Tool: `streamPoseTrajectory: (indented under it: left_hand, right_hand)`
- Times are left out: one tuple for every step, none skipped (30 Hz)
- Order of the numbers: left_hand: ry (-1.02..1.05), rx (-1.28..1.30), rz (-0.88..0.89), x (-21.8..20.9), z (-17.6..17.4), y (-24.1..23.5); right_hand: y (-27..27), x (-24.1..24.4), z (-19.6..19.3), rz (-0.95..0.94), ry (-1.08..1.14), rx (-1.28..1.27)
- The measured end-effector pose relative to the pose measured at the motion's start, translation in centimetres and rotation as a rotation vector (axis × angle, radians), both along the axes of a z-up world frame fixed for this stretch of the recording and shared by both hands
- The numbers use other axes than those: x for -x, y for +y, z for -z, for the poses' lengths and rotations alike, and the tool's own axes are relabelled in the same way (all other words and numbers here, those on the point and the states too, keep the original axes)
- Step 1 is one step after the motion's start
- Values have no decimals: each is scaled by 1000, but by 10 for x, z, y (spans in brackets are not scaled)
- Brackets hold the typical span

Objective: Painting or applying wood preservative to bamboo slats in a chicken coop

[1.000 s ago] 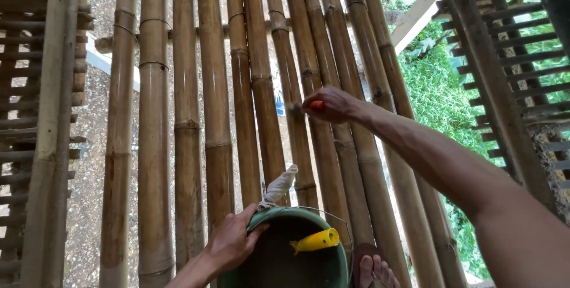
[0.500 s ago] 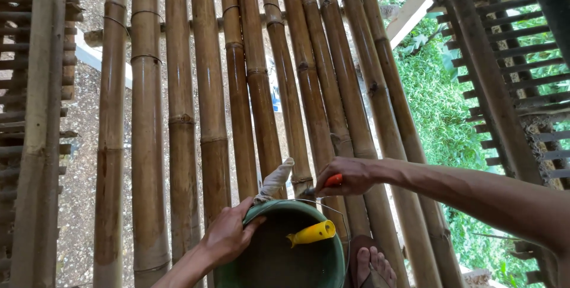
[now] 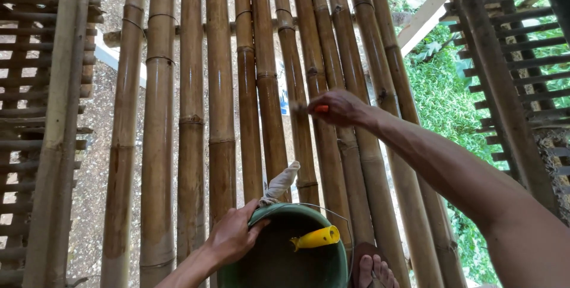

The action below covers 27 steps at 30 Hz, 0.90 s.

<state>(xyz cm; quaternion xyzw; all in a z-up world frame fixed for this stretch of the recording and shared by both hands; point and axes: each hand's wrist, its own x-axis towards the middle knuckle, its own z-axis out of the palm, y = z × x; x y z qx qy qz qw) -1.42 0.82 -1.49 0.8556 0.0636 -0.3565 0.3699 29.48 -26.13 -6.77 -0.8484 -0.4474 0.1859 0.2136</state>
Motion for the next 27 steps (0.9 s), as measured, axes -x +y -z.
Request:
streamPoseTrajectory:
  left_hand:
    - [1,1,5,0,2,0]
    - [-5,-1,5,1,4,1]
    - [-12,-3,1,2,6,1]
    - [-11,-2,3,0,1,0]
    - [-5,-19,6,-2,-3,0]
    - [1,-36,10,-3,-7,0]
    - [1,-38,7,-3,-5,1]
    - [-17,-28,9,-2,-3,2]
    - [-30,-15,14,0,-1,2]
    - [-27,-14,13,-1,-1,3]
    - [-22,-15,16,-1,-1,2]
    - [-18,-15,19,-1,-1,2]
    - [-15,-16,18,3,3,2]
    - [-34,2,8,6,6,2]
    - [-64,18,0,4,9,3]
    - [-71,13,0,0,10,3]
    - [-71,26,2,2,11,3]
    - [-70,39,3,3,12,4]
    - [-62,39,1,4,14,4]
    - [-49,23,3,6,15,4]
    - [-43,7,1,5,17,4]
    - [-40,7,-5,8,15,4]
    - [-47,5,-6,7,14,3]
    - [-53,3,-7,6,12,2]
    - [-56,5,4,5,10,2]
    - [-40,6,-6,4,9,1]
    - [-25,5,-19,3,7,1]
  right_hand:
    - [-3,-3,10,5,1,1]
    - [-6,-7,21,42,-109,-38]
    - [-7,-10,31,74,-219,-77]
    - [-5,6,19,76,-218,-76]
    - [-2,21,6,29,-159,62]
    - [2,36,-7,-18,-100,199]
    - [3,49,0,-21,-101,197]
    - [5,61,7,-169,-61,218]
    - [4,76,15,-315,-16,239]
    - [9,80,1,-317,-13,239]
    - [15,83,-14,-321,210,180]
    - [20,85,-29,-322,432,120]
    - [23,83,-29,-324,435,119]
    - [26,81,-31,-327,586,153]
    - [30,74,-33,-326,726,184]
    - [30,67,-24,-326,718,181]
    - [33,65,-13,-332,822,172]
    - [36,62,0,-337,926,163]
    - [41,54,2,-340,934,163]
    - [46,46,5,-272,778,110]
    - [51,35,6,-207,615,61]
    - [54,24,10,-213,618,63]
    - [55,10,12,-151,510,-9]
    - [56,-4,15,-91,402,-81]
    - [56,-11,13,-80,398,-81]
    - [56,-18,12,-47,205,-168]
    - [57,-26,10,-15,11,-254]
